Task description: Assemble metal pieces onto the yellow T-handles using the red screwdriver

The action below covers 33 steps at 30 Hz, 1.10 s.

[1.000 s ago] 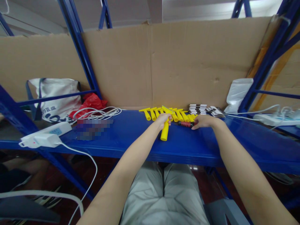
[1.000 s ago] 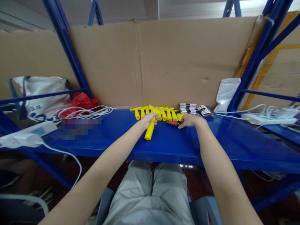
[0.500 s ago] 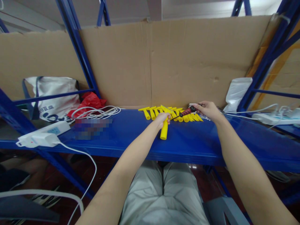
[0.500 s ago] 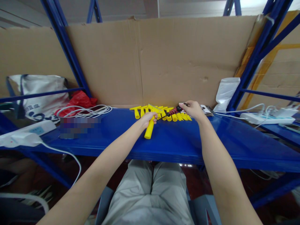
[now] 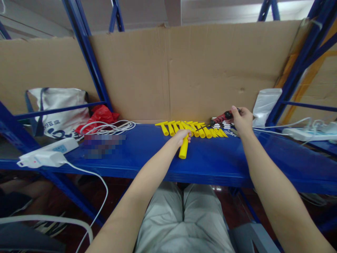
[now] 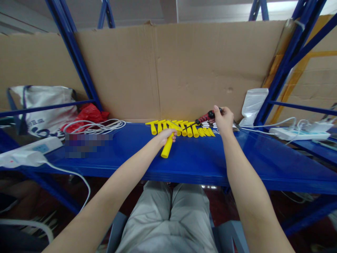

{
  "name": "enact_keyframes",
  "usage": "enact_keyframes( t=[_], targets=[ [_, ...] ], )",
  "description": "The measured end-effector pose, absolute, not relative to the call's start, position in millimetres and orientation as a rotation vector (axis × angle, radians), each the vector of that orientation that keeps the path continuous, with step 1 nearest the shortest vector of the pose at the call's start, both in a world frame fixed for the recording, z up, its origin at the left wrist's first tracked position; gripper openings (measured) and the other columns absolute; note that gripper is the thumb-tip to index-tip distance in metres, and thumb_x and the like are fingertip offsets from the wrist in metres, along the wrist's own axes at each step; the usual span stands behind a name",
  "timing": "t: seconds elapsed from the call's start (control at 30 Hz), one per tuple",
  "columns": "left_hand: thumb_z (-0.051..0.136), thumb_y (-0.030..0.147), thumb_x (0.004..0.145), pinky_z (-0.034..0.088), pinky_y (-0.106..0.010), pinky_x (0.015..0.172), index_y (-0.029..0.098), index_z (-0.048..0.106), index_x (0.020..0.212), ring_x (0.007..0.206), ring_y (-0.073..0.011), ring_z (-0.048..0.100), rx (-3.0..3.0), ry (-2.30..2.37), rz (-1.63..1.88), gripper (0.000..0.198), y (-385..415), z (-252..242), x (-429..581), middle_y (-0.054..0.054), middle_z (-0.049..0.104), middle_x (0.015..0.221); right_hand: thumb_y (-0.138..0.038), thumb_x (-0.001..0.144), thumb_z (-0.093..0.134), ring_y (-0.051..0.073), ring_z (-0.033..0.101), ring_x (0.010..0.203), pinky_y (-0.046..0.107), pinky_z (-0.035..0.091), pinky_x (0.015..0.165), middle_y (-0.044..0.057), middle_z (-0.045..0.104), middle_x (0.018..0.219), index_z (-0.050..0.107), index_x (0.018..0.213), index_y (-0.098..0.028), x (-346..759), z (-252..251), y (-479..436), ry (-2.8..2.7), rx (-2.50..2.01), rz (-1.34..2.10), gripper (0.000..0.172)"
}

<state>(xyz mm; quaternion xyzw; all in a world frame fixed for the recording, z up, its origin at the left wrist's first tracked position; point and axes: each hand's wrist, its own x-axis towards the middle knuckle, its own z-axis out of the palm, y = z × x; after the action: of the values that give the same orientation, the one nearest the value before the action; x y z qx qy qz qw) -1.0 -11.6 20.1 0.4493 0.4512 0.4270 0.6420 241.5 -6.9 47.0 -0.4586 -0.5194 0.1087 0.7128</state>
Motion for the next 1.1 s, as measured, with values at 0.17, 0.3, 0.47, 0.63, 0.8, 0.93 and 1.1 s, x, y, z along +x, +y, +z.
enact_keyframes(
  t=[0.17, 0.3, 0.47, 0.63, 0.8, 0.93, 1.1],
  targets=[
    [0.042, 0.0, 0.084, 0.027, -0.017, 0.039, 0.02, 0.043, 0.072, 0.035, -0.0055, 0.034, 1.057, 1.073, 0.963, 0.023, -15.6, 23.2, 0.0, 0.008, 0.04, 0.046, -0.068, 0.077, 0.066, 0.024, 0.065, 0.057, 0.044, 0.057, 0.053, 0.001, 0.058, 0.062, 0.049, 0.079, -0.026, 241.3, 44.7, -2.0, -1.139, -0.973, 0.241, 0.045],
    [0.042, -0.001, 0.083, 0.026, -0.017, 0.039, 0.02, 0.042, 0.072, 0.035, -0.0055, 0.033, 1.055, 1.075, 0.958, 0.024, -16.9, 24.1, 0.7, 0.008, 0.04, 0.047, -0.07, 0.076, 0.065, 0.024, 0.065, 0.056, 0.043, 0.057, 0.052, 0.0, 0.058, 0.061, 0.05, 0.081, -0.026, 238.2, 44.1, -2.1, -1.138, -0.962, 0.245, 0.047],
    [0.041, -0.001, 0.086, 0.026, -0.017, 0.04, 0.02, 0.041, 0.07, 0.035, -0.005, 0.032, 1.068, 1.053, 0.951, 0.026, -17.0, 23.6, 0.9, 0.008, 0.04, 0.047, -0.072, 0.076, 0.064, 0.025, 0.066, 0.06, 0.042, 0.056, 0.054, 0.002, 0.06, 0.065, 0.053, 0.084, -0.026, 236.2, 46.2, -8.9, -1.177, -1.011, 0.247, 0.048],
    [0.041, -0.001, 0.084, 0.026, -0.017, 0.039, 0.02, 0.041, 0.07, 0.035, -0.0055, 0.032, 1.064, 1.047, 0.939, 0.026, -16.9, 23.5, 1.0, 0.007, 0.04, 0.047, -0.077, 0.078, 0.058, 0.026, 0.068, 0.065, 0.041, 0.054, 0.053, 0.005, 0.063, 0.071, 0.055, 0.092, -0.026, 237.4, 46.7, -11.3, -1.227, -1.072, 0.229, 0.053],
    [0.041, -0.001, 0.083, 0.026, -0.017, 0.039, 0.02, 0.043, 0.073, 0.035, -0.0058, 0.033, 1.085, 1.044, 0.927, 0.023, -17.6, 23.9, 1.3, 0.008, 0.039, 0.046, -0.075, 0.079, 0.059, 0.026, 0.067, 0.064, 0.042, 0.054, 0.054, 0.005, 0.063, 0.072, 0.057, 0.097, -0.025, 237.4, 47.5, -10.8, -1.193, -1.093, 0.242, 0.053],
    [0.04, -0.002, 0.084, 0.027, -0.016, 0.039, 0.02, 0.042, 0.073, 0.035, -0.0052, 0.032, 1.085, 1.047, 0.922, 0.024, -18.2, 24.3, 1.5, 0.008, 0.039, 0.046, -0.071, 0.079, 0.062, 0.025, 0.066, 0.063, 0.041, 0.053, 0.055, 0.004, 0.063, 0.074, 0.058, 0.101, -0.025, 237.7, 48.0, -11.6, -1.208, -1.057, 0.263, 0.051],
    [0.042, -0.001, 0.084, 0.027, -0.016, 0.039, 0.02, 0.042, 0.072, 0.035, -0.0056, 0.033, 1.048, 1.057, 0.949, 0.024, -15.9, 23.2, -0.3, 0.008, 0.039, 0.047, -0.071, 0.077, 0.064, 0.022, 0.064, 0.063, 0.037, 0.051, 0.053, 0.005, 0.063, 0.079, 0.056, 0.096, -0.025, 238.2, 47.3, -13.8, -1.31, -1.012, 0.276, 0.05]
  ],
)
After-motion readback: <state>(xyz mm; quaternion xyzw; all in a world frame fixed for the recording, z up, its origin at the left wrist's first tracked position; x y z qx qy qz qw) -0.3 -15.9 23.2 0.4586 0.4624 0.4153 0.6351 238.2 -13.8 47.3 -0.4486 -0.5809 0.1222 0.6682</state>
